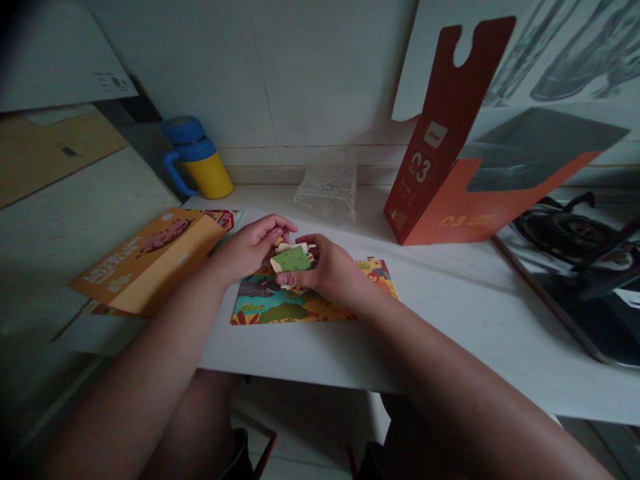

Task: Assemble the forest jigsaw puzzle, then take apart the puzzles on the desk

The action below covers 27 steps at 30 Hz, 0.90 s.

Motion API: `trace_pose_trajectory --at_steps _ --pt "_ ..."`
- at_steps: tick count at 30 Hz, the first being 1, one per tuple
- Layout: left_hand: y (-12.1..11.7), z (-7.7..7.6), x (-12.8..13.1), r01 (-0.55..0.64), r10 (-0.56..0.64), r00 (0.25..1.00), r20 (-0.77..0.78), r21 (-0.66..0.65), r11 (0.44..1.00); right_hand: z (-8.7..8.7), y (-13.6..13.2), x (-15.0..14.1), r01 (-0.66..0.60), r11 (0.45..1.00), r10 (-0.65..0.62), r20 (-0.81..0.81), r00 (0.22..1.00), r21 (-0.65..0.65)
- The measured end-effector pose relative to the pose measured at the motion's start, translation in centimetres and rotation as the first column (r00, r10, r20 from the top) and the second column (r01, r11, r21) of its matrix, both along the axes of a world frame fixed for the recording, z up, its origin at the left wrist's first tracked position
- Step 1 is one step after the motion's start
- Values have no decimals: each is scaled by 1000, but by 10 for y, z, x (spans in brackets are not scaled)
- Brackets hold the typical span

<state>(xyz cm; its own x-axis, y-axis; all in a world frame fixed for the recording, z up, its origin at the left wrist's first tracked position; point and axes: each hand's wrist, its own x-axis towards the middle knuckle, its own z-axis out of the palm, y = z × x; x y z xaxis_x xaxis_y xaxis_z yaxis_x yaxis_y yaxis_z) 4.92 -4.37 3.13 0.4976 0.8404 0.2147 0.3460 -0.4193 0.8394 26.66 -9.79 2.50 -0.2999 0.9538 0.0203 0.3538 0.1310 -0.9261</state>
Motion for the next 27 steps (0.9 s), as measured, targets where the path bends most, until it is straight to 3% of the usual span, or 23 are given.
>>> trace_pose_trajectory --at_steps 4,7,9,14,20,27 --pt "-8 -4 16 53 -40 973 227 -52 997 -3 0 -4 -21 999 18 72 997 41" --pt "-8 -6 18 55 -21 944 328 -95 994 -3 -1 -2 -48 997 42 105 994 60" --pt "-8 -6 18 63 -10 931 365 -132 989 -2 -2 -3 -7 995 -9 157 988 104" --pt "-13 0 19 120 -46 929 367 -183 976 -5 -3 -8 84 943 -171 255 952 321" --pt "-18 -3 25 127 -71 958 279 -187 974 -17 3 -6 -18 930 -94 285 954 367" --pt "-23 -6 28 247 -221 946 236 -84 965 -15 1 -1 -153 921 29 330 943 358"
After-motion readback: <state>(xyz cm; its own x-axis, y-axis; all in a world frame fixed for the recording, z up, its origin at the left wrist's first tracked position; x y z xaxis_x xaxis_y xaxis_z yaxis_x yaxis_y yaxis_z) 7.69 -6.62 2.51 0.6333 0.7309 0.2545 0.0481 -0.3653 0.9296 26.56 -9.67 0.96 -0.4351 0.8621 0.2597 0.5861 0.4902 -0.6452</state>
